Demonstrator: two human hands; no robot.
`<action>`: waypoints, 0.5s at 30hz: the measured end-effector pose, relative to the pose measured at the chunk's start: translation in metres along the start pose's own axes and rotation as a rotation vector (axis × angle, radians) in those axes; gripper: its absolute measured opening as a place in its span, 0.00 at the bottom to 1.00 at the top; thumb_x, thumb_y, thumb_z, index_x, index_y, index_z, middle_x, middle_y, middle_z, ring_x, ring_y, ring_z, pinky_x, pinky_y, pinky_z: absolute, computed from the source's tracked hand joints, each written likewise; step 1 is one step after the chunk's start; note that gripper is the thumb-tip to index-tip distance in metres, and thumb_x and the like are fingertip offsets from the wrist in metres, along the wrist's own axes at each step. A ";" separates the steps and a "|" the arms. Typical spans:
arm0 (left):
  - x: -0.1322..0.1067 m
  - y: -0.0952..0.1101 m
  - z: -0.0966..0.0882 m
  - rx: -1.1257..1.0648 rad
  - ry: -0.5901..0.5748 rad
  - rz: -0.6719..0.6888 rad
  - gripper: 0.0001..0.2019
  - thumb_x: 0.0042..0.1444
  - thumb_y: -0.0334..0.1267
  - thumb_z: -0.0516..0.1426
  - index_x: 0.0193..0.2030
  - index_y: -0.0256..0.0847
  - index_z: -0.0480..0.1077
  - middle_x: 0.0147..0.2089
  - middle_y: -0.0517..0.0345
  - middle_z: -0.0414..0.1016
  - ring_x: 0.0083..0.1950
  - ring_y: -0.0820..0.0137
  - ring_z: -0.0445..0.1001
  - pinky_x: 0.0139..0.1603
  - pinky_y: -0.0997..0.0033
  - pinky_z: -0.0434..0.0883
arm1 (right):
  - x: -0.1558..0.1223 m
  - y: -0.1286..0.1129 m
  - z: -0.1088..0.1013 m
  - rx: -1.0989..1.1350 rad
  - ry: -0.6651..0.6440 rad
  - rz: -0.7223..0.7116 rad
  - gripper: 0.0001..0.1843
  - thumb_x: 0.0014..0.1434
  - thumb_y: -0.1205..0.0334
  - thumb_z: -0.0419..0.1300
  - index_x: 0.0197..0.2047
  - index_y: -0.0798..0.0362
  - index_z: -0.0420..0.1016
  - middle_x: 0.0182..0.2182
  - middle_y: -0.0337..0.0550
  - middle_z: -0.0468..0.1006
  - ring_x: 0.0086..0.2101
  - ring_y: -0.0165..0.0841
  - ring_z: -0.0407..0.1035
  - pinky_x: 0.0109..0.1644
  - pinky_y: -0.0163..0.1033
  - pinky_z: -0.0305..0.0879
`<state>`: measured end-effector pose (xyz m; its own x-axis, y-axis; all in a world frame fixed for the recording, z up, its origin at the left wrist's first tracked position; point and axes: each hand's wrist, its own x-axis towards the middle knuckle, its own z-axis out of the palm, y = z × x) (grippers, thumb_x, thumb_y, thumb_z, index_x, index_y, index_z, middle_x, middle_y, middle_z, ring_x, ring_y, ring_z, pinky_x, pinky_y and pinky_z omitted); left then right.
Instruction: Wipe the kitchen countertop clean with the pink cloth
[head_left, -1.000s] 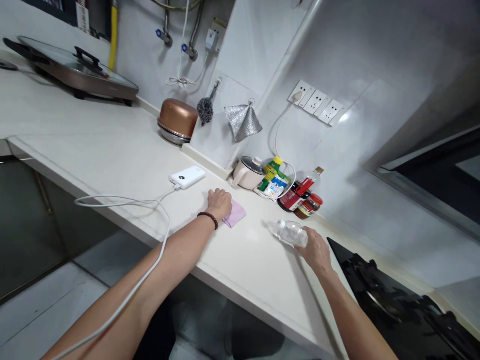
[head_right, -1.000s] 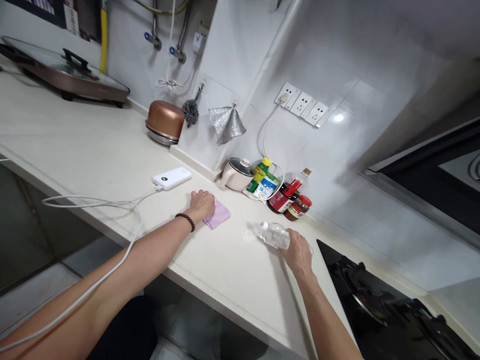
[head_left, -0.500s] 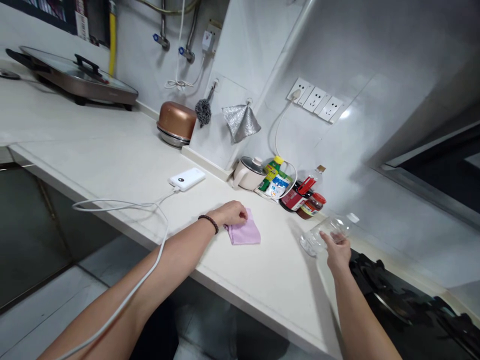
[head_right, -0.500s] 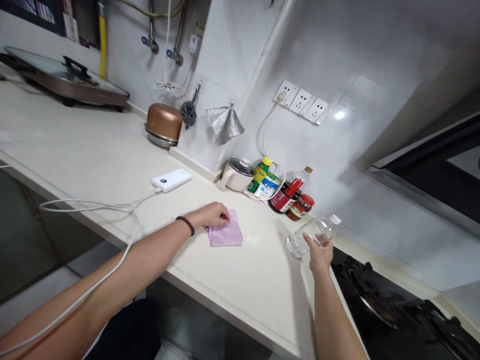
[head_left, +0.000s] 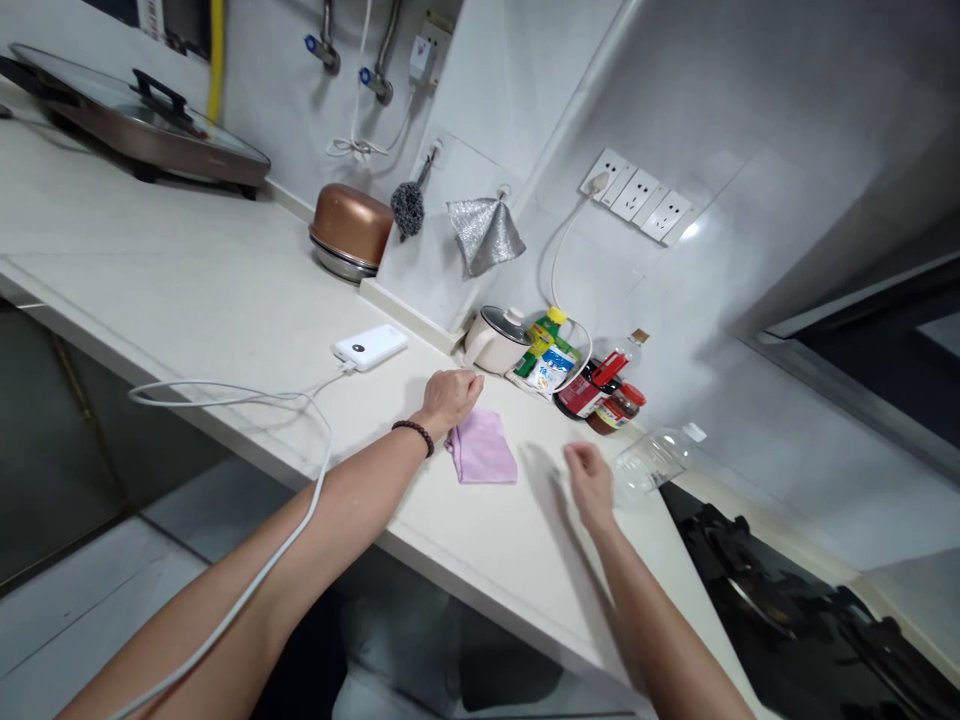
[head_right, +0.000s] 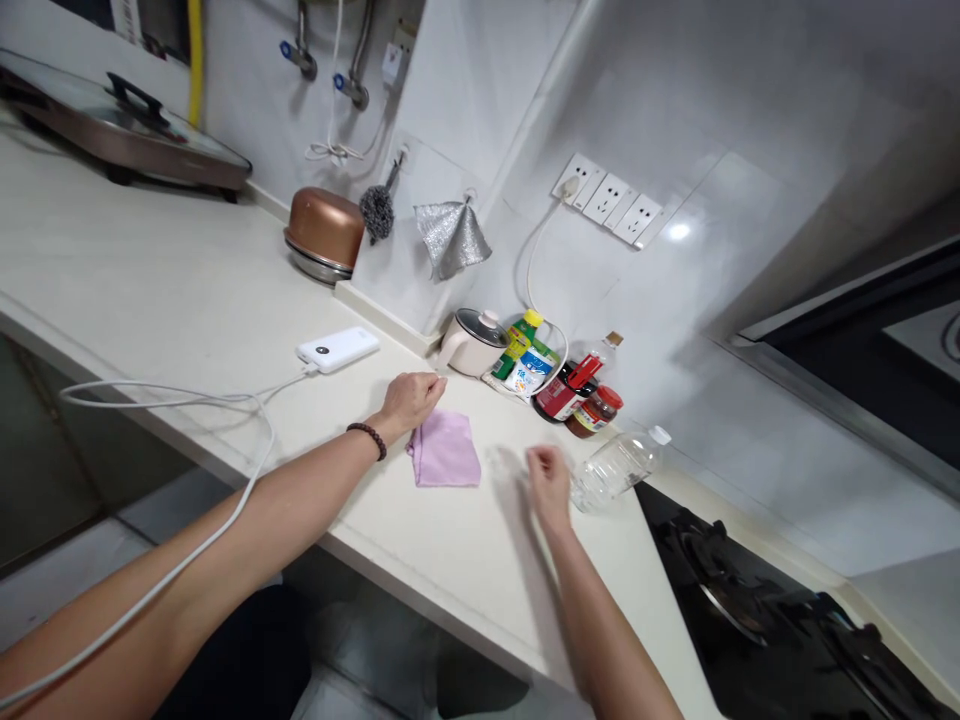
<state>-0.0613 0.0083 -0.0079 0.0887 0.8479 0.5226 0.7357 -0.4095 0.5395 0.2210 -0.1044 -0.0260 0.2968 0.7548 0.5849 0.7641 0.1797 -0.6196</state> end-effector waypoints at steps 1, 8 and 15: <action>0.000 -0.001 0.000 0.011 -0.007 -0.014 0.22 0.70 0.45 0.46 0.36 0.43 0.80 0.40 0.49 0.83 0.45 0.62 0.79 0.44 0.67 0.66 | -0.003 -0.019 0.026 -0.018 -0.146 -0.070 0.29 0.59 0.36 0.56 0.47 0.53 0.77 0.45 0.51 0.81 0.45 0.42 0.74 0.50 0.48 0.70; -0.002 -0.004 -0.002 0.047 -0.084 -0.031 0.25 0.71 0.49 0.44 0.39 0.43 0.81 0.41 0.49 0.84 0.45 0.62 0.80 0.42 0.67 0.65 | 0.005 -0.040 0.111 -0.413 -0.785 -0.322 0.36 0.70 0.39 0.40 0.75 0.46 0.54 0.74 0.42 0.51 0.73 0.43 0.41 0.74 0.57 0.42; -0.003 0.004 -0.005 0.012 -0.135 -0.032 0.26 0.71 0.48 0.43 0.38 0.42 0.81 0.41 0.47 0.83 0.46 0.60 0.80 0.43 0.66 0.66 | 0.062 0.073 0.025 -0.770 -0.635 -0.035 0.35 0.71 0.48 0.34 0.74 0.54 0.55 0.73 0.48 0.56 0.72 0.40 0.45 0.75 0.51 0.43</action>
<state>-0.0620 0.0029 -0.0045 0.1538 0.8985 0.4111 0.7477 -0.3778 0.5460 0.2807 -0.0288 -0.0476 0.0778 0.9946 0.0689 0.9963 -0.0801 0.0319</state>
